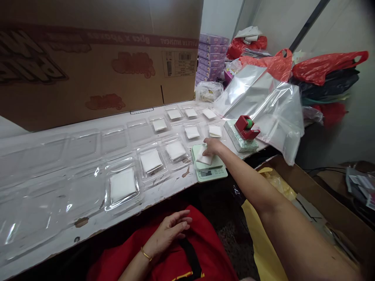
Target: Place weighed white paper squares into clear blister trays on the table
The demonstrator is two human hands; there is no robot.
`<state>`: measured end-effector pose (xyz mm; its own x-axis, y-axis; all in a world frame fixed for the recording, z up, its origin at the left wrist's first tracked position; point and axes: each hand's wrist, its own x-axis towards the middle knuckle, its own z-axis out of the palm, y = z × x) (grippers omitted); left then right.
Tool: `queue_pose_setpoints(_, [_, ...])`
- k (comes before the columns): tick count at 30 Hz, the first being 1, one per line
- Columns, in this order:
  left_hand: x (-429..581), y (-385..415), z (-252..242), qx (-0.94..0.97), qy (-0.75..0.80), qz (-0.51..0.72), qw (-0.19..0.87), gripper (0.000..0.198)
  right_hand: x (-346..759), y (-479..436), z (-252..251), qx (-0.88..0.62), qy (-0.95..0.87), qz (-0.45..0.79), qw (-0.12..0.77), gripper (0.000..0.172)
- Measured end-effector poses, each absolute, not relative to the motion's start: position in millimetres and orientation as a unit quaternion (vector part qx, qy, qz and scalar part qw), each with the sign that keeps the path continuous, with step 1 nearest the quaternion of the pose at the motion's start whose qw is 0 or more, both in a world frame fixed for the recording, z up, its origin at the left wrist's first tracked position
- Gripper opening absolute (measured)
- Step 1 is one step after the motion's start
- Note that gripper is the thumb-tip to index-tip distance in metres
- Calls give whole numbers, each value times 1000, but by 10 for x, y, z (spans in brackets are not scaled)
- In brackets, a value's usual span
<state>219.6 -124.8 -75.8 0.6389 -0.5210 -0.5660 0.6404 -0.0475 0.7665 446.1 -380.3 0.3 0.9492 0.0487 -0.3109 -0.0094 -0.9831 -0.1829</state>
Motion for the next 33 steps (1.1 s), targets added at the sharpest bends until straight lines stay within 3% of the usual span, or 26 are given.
queue_pose_setpoints(7, [2278, -1281, -653, 578, 44, -415, 701, 44, 4534, -3767, 77, -976, 2, 209, 64, 75])
queue_pose_setpoints(13, [2290, -1297, -670, 573, 46, -405, 711, 46, 4498, -3816, 34, -976, -25, 210, 54, 47])
queue_pose_setpoints(20, [2254, -1293, -722, 574, 44, -397, 715, 46, 4391, -3831, -58, -982, -52, 154, 93, 30])
queue_pose_setpoints(29, [2175, -1218, -814, 562, 44, -389, 729, 46, 4153, -3900, 2, -966, -89, 109, 215, 18])
queue_pose_setpoints(33, [2159, -1160, -828, 557, 46, -382, 736, 46, 4079, -3997, 312, -899, -99, 97, 415, 23])
